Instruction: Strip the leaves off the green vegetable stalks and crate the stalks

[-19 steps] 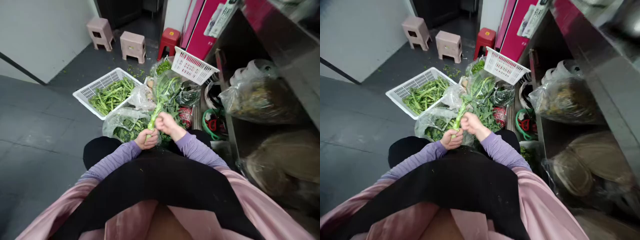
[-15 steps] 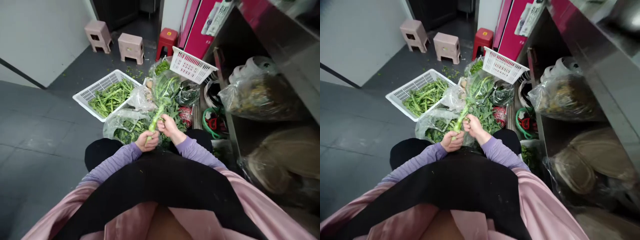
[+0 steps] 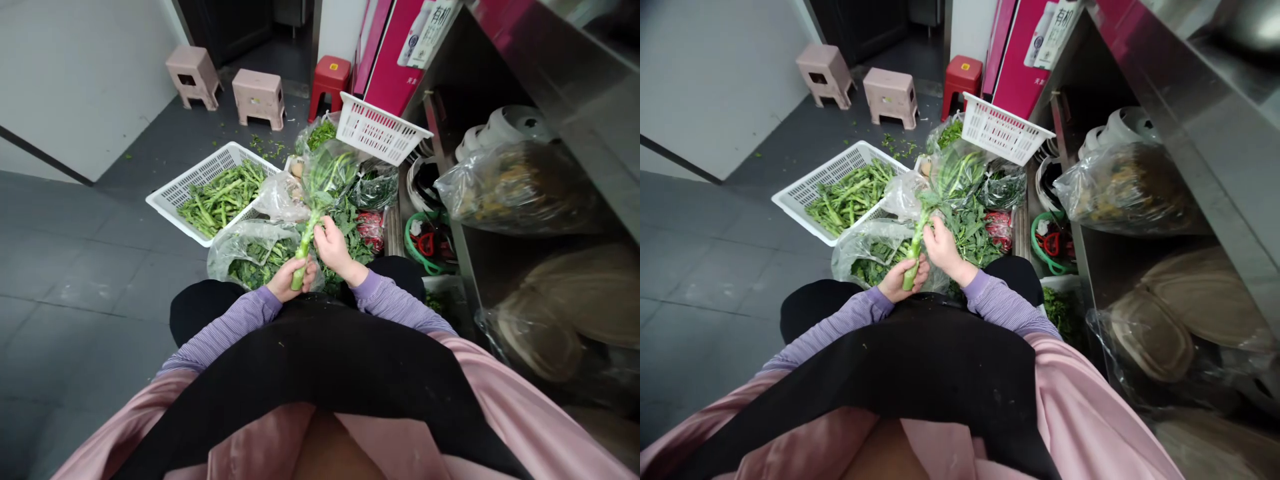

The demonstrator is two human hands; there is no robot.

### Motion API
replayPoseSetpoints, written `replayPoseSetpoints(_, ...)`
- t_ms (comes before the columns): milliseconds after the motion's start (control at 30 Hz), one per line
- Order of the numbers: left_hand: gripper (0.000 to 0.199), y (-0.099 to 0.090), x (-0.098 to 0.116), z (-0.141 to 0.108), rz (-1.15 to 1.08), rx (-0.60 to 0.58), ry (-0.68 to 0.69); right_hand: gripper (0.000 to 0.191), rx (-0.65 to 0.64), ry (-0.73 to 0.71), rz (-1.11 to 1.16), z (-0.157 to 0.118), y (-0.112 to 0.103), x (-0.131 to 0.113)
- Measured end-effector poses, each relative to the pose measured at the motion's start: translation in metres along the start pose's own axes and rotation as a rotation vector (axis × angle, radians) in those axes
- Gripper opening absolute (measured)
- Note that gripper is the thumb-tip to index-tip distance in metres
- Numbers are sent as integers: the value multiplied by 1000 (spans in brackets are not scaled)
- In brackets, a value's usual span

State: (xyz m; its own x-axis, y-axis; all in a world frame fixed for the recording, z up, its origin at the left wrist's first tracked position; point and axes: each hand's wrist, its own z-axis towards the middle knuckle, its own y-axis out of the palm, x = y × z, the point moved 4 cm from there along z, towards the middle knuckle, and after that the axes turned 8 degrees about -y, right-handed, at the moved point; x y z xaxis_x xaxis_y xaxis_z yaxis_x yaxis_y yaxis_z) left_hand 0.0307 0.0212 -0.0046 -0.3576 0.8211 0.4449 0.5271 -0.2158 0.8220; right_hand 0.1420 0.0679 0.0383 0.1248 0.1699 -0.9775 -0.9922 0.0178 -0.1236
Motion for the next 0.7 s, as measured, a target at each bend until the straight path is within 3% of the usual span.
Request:
replayPoseSetpoints(100, 21, -2, 2, -2, -25, 110, 20, 16, 18, -275, -318, -9, -1, -2)
replayPoseSetpoints(167, 29, -1, 2, -4, -77, 110, -62, 16, -20, -290, -275, -12, 2, 0)
replayPoseSetpoints(300, 32, 2, 7, -6, -120, 19, -104, 15, 152, 22, 159, -2, -6, 8)
replayPoseSetpoints(367, 30, 2, 8, -6, -97, -11, -125, 18, 125, 143, 353, 7, -10, 5)
replayPoseSetpoints(500, 28, 2, 6, -6, 0, -60, -147, 27, 45, 131, 472, 20, -20, -10)
replayPoseSetpoints(600, 30, 1, 3, -6, 130, -2, -26, 30, 77, 230, 562, 17, -19, -7)
replayPoseSetpoints(700, 32, 0, 3, -6, 279, 153, 176, 36, 52, 520, 648, -1, -2, 11)
